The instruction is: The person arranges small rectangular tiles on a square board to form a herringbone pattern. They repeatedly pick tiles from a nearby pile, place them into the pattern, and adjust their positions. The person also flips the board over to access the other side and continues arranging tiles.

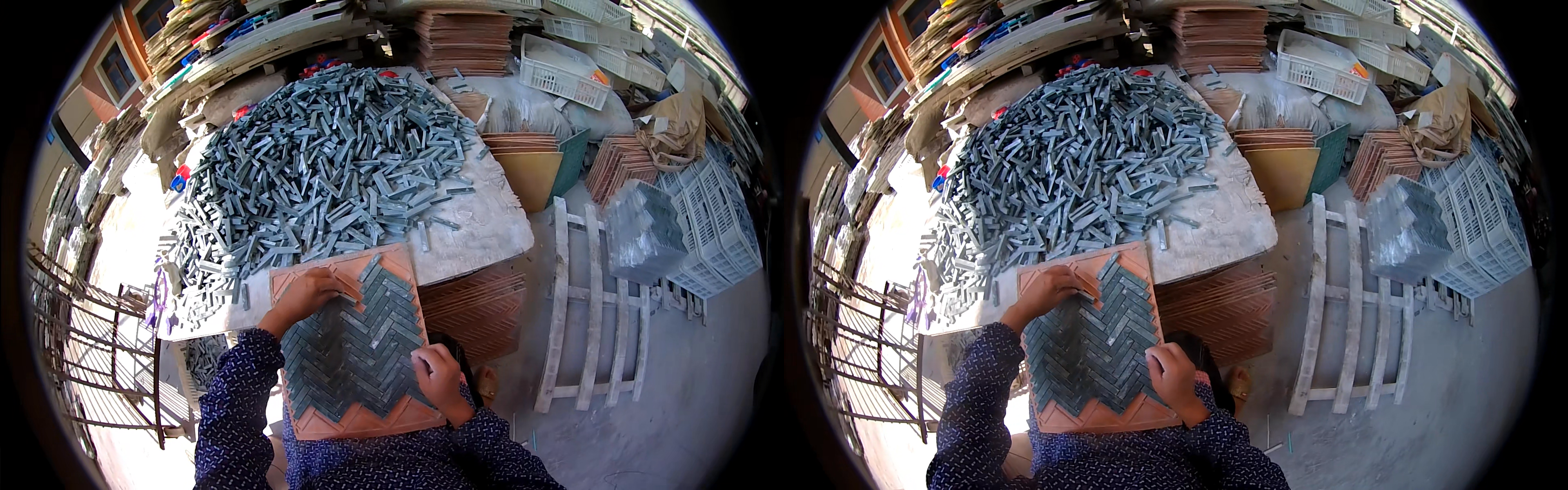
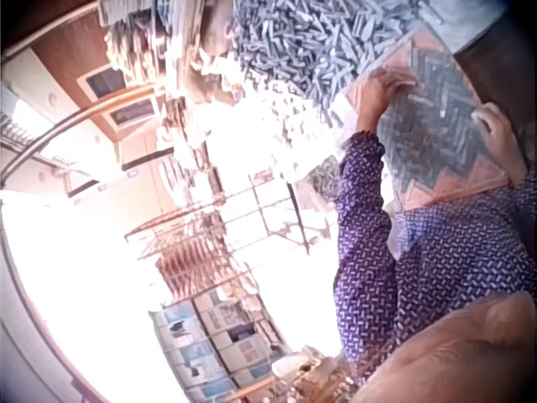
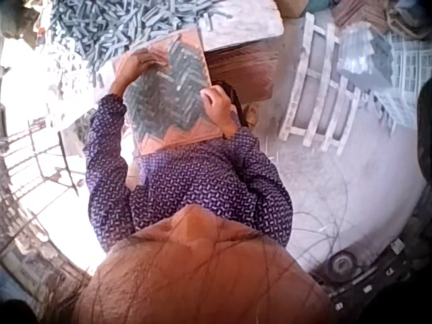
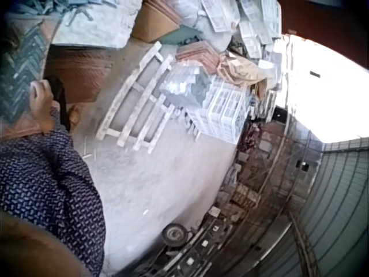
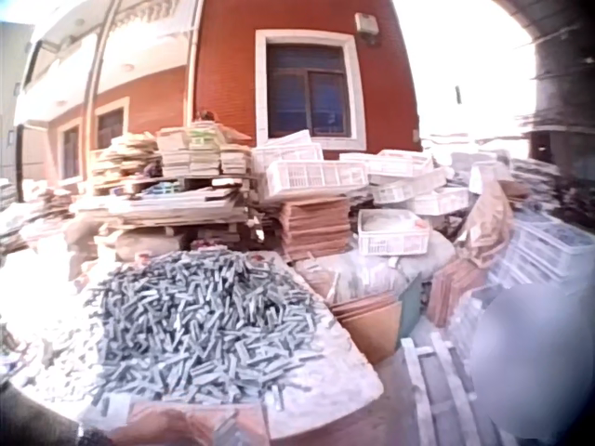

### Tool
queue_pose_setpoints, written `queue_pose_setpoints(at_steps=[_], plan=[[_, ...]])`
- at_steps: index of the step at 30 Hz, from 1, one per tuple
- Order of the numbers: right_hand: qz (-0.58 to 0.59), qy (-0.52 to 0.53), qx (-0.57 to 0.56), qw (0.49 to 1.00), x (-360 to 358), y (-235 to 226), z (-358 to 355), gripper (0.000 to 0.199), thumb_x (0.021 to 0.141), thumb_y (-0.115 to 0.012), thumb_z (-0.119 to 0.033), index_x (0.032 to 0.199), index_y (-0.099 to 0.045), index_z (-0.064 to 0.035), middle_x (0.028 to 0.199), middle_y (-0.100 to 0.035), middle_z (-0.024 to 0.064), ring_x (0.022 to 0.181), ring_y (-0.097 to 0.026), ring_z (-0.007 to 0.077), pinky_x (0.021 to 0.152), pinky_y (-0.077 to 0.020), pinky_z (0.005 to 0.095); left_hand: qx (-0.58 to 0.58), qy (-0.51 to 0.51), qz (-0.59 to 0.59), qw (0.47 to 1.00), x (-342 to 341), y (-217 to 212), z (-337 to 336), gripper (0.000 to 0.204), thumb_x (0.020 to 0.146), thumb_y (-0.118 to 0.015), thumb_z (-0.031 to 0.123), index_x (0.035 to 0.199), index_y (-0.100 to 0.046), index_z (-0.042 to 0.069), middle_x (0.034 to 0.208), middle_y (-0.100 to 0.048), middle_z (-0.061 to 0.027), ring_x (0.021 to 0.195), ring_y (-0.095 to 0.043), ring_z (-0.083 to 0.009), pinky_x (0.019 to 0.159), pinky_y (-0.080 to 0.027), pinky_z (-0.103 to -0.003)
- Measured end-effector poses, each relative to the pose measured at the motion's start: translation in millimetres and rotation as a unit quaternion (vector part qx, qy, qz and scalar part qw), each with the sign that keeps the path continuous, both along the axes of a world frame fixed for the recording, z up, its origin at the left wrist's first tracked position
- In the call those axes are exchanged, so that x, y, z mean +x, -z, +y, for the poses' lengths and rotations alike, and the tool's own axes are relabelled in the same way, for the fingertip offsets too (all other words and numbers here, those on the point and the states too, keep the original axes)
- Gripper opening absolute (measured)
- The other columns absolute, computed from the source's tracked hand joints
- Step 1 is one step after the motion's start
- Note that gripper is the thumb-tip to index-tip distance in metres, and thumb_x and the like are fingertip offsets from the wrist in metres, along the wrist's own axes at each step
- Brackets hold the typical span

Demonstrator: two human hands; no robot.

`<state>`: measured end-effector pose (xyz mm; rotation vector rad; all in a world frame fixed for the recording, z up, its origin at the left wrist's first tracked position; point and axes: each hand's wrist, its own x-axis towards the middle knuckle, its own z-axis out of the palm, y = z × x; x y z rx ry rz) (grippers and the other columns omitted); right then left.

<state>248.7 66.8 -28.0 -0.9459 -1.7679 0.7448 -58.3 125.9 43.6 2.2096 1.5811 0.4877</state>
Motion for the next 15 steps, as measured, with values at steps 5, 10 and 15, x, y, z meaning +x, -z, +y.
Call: queue_pose_setpoints(at_steps=[5,10,15], plan=[[-0.009,-0.004,0.001,1.0,1,2,0,0.007,0.083,-0.065,-0.002,0.09,-0.065,-0.0005,0.083,-0.06,0.0097,0.059,-0.058,0.0178,0.05,-0.0455,0.028,0.038,-0.004,-0.012,0.999,11,3,1,0.01,0.078,-0.065,0.005,0.087,-0.069,0.006,0.089,-0.063,-0.0089,0.091,-0.06,-0.0276,0.081,-0.048,-0.036],[-0.002,0.0,0.001,1.0,1,2,1,0.007,0.083,-0.065,-0.001,0.09,-0.065,-0.0004,0.083,-0.06,0.0104,0.058,-0.058,0.0181,0.05,-0.0453,0.0283,0.082,0.057,-0.026,0.995,26,-4,1,0.013,0.077,-0.065,0.004,0.088,-0.07,0.01,0.091,-0.064,-0.0047,0.092,-0.06,-0.0256,0.081,-0.048,-0.035],[-0.009,-0.001,-0.043,0.999,1,-1,-2,0.009,0.08,-0.065,-0.002,0.089,-0.065,-0.0023,0.084,-0.062,0.0117,0.074,-0.062,0.0272,0.062,-0.0496,0.0341,0.087,0.024,0.013,0.996,27,9,-5,0.011,0.077,-0.064,0.008,0.087,-0.068,0.009,0.09,-0.061,-0.0067,0.09,-0.059,-0.0278,0.08,-0.049,-0.037]])
